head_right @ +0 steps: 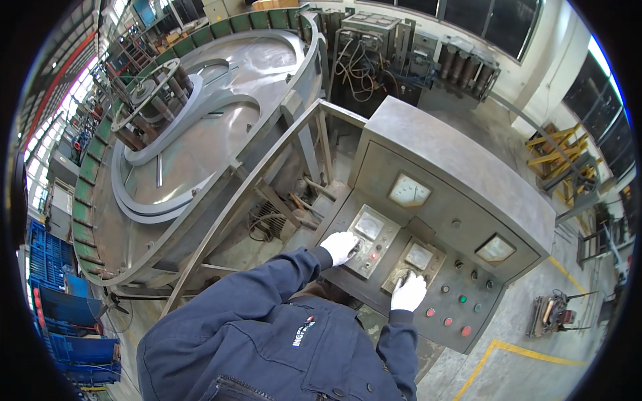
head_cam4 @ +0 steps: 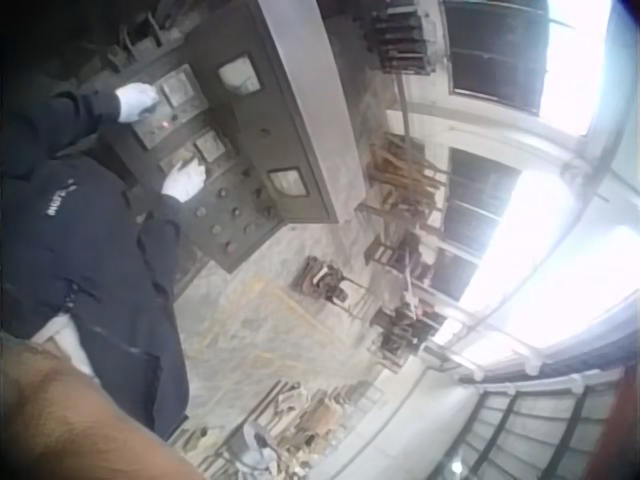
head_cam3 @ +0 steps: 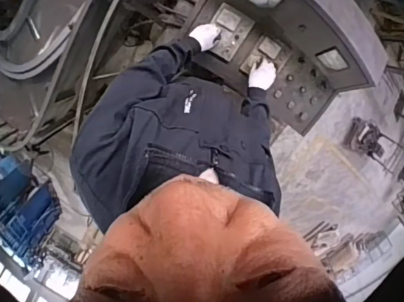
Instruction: Operating a machine control panel by pressing buttons and monitoring gauges.
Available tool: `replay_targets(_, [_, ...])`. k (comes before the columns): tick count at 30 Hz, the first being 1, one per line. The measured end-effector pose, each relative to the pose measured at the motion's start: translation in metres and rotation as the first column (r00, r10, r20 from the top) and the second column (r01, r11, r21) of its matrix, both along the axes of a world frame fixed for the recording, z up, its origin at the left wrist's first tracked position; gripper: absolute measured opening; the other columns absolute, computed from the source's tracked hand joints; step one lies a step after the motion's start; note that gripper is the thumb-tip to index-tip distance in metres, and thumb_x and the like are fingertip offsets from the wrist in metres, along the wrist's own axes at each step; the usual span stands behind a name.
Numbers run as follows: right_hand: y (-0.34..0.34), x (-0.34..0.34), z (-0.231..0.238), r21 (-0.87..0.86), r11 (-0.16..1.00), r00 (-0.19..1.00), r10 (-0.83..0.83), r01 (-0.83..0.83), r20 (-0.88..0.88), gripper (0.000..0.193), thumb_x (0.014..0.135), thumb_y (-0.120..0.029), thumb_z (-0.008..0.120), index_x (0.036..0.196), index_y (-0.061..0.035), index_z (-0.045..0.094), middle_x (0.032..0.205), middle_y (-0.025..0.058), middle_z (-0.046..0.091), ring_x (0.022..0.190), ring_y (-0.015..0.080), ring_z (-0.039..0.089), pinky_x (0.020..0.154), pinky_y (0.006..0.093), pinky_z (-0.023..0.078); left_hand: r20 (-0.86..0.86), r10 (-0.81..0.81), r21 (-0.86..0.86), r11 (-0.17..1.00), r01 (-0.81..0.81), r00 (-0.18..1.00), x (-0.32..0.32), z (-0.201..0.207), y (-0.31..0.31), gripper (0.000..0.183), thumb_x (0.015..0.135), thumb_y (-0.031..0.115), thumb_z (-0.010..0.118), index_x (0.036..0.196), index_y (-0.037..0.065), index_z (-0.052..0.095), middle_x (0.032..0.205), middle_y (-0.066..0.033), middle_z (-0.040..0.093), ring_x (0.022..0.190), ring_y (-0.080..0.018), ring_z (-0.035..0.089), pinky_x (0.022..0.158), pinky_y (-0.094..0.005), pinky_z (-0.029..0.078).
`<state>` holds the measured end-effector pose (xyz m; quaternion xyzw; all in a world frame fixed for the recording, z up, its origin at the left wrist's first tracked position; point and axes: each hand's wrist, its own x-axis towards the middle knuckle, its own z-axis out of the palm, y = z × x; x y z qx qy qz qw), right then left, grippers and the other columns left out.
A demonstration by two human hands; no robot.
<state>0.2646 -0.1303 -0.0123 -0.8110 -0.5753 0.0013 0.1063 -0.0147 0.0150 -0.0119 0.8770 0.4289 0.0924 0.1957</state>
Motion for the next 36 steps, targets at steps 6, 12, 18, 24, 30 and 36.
replay_targets(6, [0.0016,0.0025,-0.0017,0.006,1.000,1.000,0.020,-0.020,0.009,0.036,0.094,-0.028,0.076,0.124,-0.0090,0.072,0.111,0.0158,0.063,0.106,0.0365,0.063,0.091,0.0502,0.050,-0.003,0.011,-0.015,1.000,-0.011,1.000,0.0002,0.0063,-0.0006,0.020,0.094,0.021,0.068,0.106,0.005,0.068,0.101,-0.0207,0.070,0.099,-0.0416,0.070,0.088,-0.0518,0.057])
replay_targets(12, [0.0003,0.0028,-0.0023,0.009,1.000,1.000,0.012,-0.013,0.022,0.034,0.095,-0.029,0.075,0.123,-0.0096,0.072,0.110,0.0147,0.064,0.105,0.0357,0.063,0.090,0.0495,0.050,-0.029,0.018,-0.022,1.000,-0.019,0.999,0.0017,0.0031,0.0012,0.020,0.094,0.022,0.068,0.105,0.005,0.068,0.102,-0.0206,0.071,0.099,-0.0408,0.071,0.089,-0.0514,0.057])
replay_targets(18, [0.0005,0.0019,-0.0024,0.008,1.000,1.000,0.003,-0.003,0.005,0.033,0.094,-0.028,0.077,0.122,-0.0106,0.072,0.109,0.0145,0.064,0.105,0.0355,0.064,0.090,0.0496,0.051,-0.026,0.011,-0.015,1.000,-0.011,1.000,0.0021,0.0050,-0.0001,0.020,0.094,0.022,0.068,0.104,0.006,0.068,0.100,-0.0210,0.071,0.097,-0.0413,0.071,0.087,-0.0525,0.057])
replay_targets(24, [0.0011,0.0032,-0.0023,0.004,1.000,1.000,0.004,-0.004,0.010,0.033,0.094,-0.029,0.076,0.121,-0.0103,0.072,0.109,0.0144,0.064,0.105,0.0352,0.063,0.090,0.0495,0.051,-0.028,0.014,-0.018,1.000,-0.015,0.999,0.0018,0.0074,0.0014,0.019,0.093,0.022,0.069,0.104,0.007,0.067,0.099,-0.0211,0.071,0.095,-0.0423,0.071,0.085,-0.0537,0.058])
replay_targets(30, [0.0011,0.0041,-0.0016,0.006,1.000,1.000,-0.005,0.005,0.021,0.034,0.092,-0.026,0.078,0.123,-0.0118,0.074,0.107,0.0152,0.066,0.104,0.0353,0.065,0.089,0.0494,0.053,-0.021,0.003,0.004,1.000,-0.003,1.000,0.0024,0.0044,0.0012,0.019,0.092,0.022,0.070,0.104,0.007,0.067,0.101,-0.0205,0.071,0.097,-0.0414,0.071,0.087,-0.0527,0.058])
replay_targets(36, [0.0023,0.0033,-0.0043,-0.016,1.000,0.999,0.006,-0.005,0.032,0.037,0.094,-0.030,0.076,0.125,-0.0098,0.072,0.108,0.0138,0.064,0.105,0.0335,0.062,0.090,0.0482,0.050,-0.049,0.000,-0.022,1.000,-0.001,0.999,0.0026,0.0060,0.0016,0.021,0.092,0.023,0.071,0.105,0.007,0.068,0.101,-0.0200,0.071,0.097,-0.0409,0.071,0.087,-0.0522,0.058])
